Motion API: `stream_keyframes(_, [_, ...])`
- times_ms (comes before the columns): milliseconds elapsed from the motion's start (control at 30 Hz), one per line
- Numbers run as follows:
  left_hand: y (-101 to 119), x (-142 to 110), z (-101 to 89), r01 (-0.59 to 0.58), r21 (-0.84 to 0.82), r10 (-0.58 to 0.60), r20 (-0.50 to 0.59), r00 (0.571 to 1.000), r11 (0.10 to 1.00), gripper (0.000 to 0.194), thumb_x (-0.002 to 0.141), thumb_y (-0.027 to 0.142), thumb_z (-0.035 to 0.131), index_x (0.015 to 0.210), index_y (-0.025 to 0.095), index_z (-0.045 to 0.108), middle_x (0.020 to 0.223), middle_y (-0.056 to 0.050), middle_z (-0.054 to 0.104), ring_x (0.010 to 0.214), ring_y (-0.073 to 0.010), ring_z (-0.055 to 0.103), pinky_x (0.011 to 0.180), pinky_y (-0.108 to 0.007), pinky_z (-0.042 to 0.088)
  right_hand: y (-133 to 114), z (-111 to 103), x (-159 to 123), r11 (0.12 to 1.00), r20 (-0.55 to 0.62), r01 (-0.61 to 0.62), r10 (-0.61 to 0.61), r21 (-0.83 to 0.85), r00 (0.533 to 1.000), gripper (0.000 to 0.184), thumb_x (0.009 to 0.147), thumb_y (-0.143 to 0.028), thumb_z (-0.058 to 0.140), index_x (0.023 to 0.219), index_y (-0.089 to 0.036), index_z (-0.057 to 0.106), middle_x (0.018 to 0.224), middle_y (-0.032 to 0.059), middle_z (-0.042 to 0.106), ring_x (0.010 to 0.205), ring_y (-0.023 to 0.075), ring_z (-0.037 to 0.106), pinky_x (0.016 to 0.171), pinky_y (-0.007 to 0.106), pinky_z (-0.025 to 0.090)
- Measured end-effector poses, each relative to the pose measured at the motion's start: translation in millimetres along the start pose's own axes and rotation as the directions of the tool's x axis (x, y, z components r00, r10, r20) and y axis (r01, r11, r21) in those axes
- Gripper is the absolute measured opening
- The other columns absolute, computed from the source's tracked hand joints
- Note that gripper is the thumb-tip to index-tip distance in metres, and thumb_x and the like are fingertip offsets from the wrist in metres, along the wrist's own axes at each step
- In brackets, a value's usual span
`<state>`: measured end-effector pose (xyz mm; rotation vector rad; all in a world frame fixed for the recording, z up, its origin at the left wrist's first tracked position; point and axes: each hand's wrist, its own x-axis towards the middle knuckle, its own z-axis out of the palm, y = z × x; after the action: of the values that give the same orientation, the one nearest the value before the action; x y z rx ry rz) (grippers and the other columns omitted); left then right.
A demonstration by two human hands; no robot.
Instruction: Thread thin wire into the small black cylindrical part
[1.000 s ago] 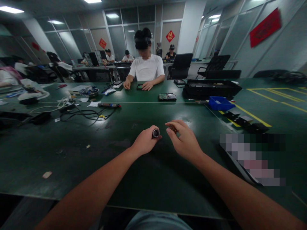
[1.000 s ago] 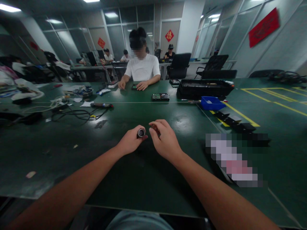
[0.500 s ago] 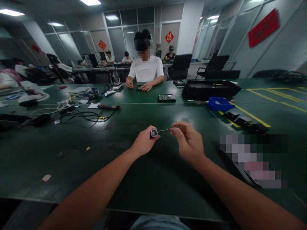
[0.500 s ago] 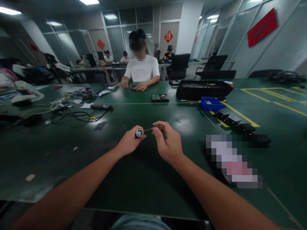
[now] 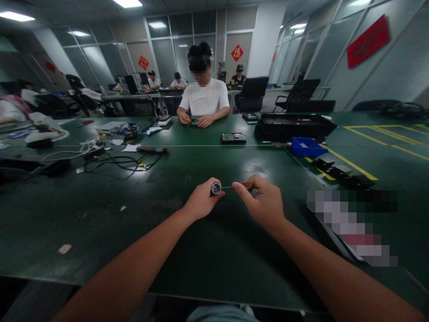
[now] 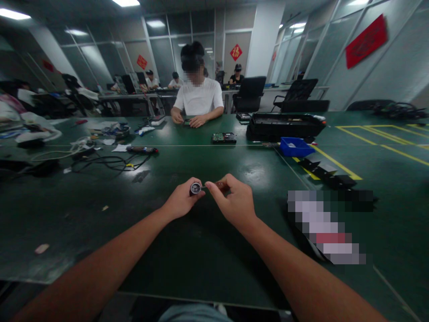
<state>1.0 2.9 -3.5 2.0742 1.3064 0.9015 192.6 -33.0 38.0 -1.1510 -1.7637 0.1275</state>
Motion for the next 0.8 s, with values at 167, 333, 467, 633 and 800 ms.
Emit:
stream_keyframes(167, [0.2, 0.1, 0.7, -0.027, 0.039, 0.026, 0.022, 0.999, 0.999, 0.017, 0.089, 0.035, 0.060, 0.100, 0.023, 0.056, 0.086, 0.001, 0.063, 0.075, -0.0144, 0.056, 0.065, -0.026, 0.038, -0.5, 1.3, -2.1, 0.992, -0.031, 0.050, -0.054, -0.115, 0.998, 0.043, 0.086, -0.041, 0.066, 0.055, -0.020, 0.046, 0.047, -0.0058, 0.043, 0.041, 0.0077, 0.041, 0.045, 0.024, 0.029])
stream_keyframes(333, [-0.5, 0.4, 1.9, -0.031, 0.067, 0.029, 0.036, 0.999, 0.997, 0.016, 0.089, 0.036, 0.059, 0.099, 0.023, 0.056, 0.087, 0.000, 0.064, 0.076, -0.0157, 0.057, 0.066, -0.027, 0.038, 2.2, 1.0, -2.4, 0.975, 0.044, 0.159, -0.154, -0.154, 0.987, 0.039, 0.088, -0.039, 0.063, 0.058, -0.020, 0.047, 0.052, -0.0035, 0.047, 0.047, 0.0103, 0.045, 0.049, 0.026, 0.032])
stream_keyframes(467, [-3.6, 1.8, 2.7, -0.023, 0.078, 0.022, 0.017, 1.000, 0.997, 0.014, 0.089, 0.034, 0.058, 0.098, 0.023, 0.055, 0.086, 0.000, 0.063, 0.076, -0.0156, 0.056, 0.066, -0.027, 0.039, 2.3, -1.5, -1.7, 0.976, 0.176, 0.213, -0.203, -0.040, 0.963, 0.009, 0.091, -0.026, 0.056, 0.094, -0.019, 0.061, 0.082, 0.0048, 0.067, 0.072, 0.0167, 0.063, 0.066, 0.029, 0.047])
stream_keyframes(633, [-3.8, 2.6, 1.8, -0.003, 0.093, 0.001, 0.012, 1.000, 0.996, 0.014, 0.089, 0.032, 0.059, 0.099, 0.023, 0.055, 0.089, 0.000, 0.064, 0.079, -0.0163, 0.057, 0.068, -0.028, 0.040, -1.9, -2.1, -3.4, 0.985, 0.291, 0.171, -0.164, 0.000, 0.943, 0.022, 0.093, -0.025, 0.052, 0.113, -0.019, 0.057, 0.093, 0.0067, 0.069, 0.080, 0.0194, 0.066, 0.072, 0.033, 0.049])
stream_keyframes(800, [-1.0, 1.5, 0.2, 0.010, 0.091, -0.012, 0.020, 1.000, 0.996, 0.015, 0.089, 0.035, 0.058, 0.098, 0.023, 0.055, 0.087, 0.000, 0.063, 0.076, -0.0158, 0.056, 0.065, -0.027, 0.039, -3.6, 2.0, -6.0, 0.996, 0.223, 0.073, -0.085, 0.059, 0.971, 0.019, 0.097, -0.028, 0.047, 0.111, -0.020, 0.058, 0.091, 0.0070, 0.069, 0.078, 0.0191, 0.066, 0.070, 0.033, 0.049])
